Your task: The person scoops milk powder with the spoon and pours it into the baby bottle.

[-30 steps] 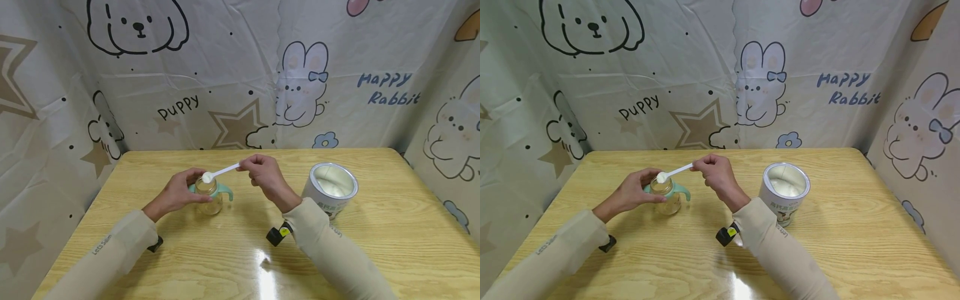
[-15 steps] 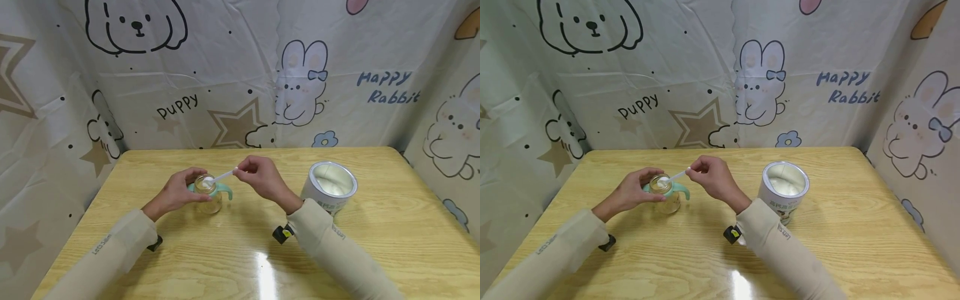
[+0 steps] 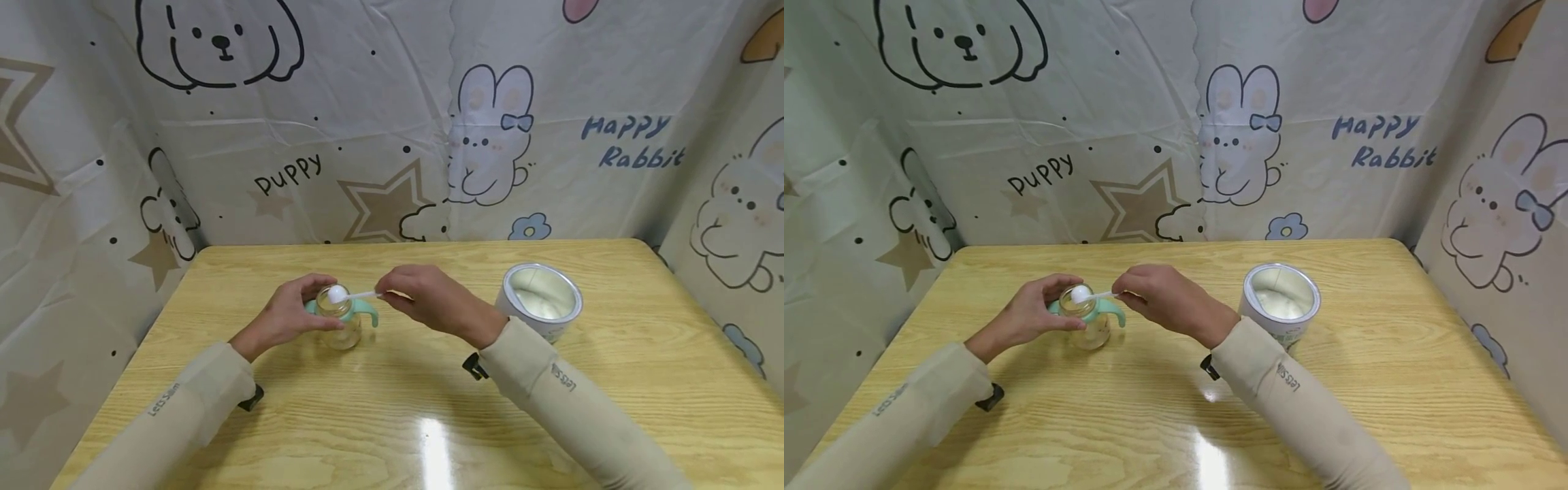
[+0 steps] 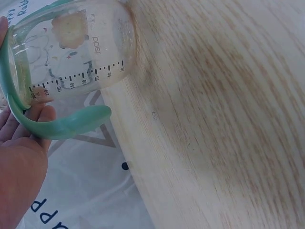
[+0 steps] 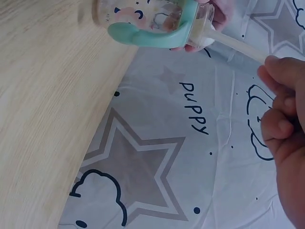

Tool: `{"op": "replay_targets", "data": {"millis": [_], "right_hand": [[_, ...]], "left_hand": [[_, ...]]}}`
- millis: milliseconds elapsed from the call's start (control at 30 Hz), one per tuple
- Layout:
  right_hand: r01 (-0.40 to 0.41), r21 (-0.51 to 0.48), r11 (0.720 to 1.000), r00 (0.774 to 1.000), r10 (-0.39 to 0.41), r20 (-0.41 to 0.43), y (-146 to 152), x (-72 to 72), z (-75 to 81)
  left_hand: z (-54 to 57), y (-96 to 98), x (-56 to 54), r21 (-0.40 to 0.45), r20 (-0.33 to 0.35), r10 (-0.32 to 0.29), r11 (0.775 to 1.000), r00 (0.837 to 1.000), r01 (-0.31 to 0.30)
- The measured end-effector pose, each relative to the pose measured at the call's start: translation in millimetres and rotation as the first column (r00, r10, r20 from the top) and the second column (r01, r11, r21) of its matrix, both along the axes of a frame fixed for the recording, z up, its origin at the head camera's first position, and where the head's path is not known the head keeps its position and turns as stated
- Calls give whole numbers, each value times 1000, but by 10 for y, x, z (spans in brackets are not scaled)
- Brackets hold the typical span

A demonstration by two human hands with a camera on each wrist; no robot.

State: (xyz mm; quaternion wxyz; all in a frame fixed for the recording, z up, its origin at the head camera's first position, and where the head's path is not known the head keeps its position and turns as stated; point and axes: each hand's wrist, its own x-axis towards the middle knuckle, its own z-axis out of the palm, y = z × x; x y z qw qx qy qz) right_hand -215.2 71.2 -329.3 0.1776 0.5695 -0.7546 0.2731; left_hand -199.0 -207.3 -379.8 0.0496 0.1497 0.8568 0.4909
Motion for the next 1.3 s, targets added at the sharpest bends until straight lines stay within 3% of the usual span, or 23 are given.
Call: {"op": "replay_targets", "data": {"millis": [200,400,667,867,933,1000,1133,1200,1300], "right_hand": [[-18,-55,998,998,15,-68,17,2,-19],[-16,-10,1000,998,15,-56,37,23,-50],[16,-24,1000,1000,-16,-2,44,30,-72],[88,-152,984,988,-67,138,57,5,-58],[158,-190,969,968,-114,222,82,13,-39],[234,-202,951,933,-161,322,112,27,-10],[373,-202,906,821,-220,527,169,57,72],[414,-195,889,775,-232,588,205,57,108],[454,-189,871,740,-251,625,276,60,149]], "left_hand": [[-19,2,-16,-5,-8,2,1000,1000,-2],[-22,21,-17,-7,-14,7,1000,1000,-7],[-20,33,-22,-13,-23,9,1000,1000,-9],[-15,17,-9,-7,-16,16,1000,1000,-16],[-15,17,-6,-10,-20,16,1000,1000,-16],[-22,14,-6,-17,-28,17,1000,999,-17],[-39,0,-7,-26,-36,17,1000,999,-18],[-40,-3,-6,-21,-35,17,1000,999,-18],[-40,-3,-5,-19,-30,18,1000,999,-18]]}}
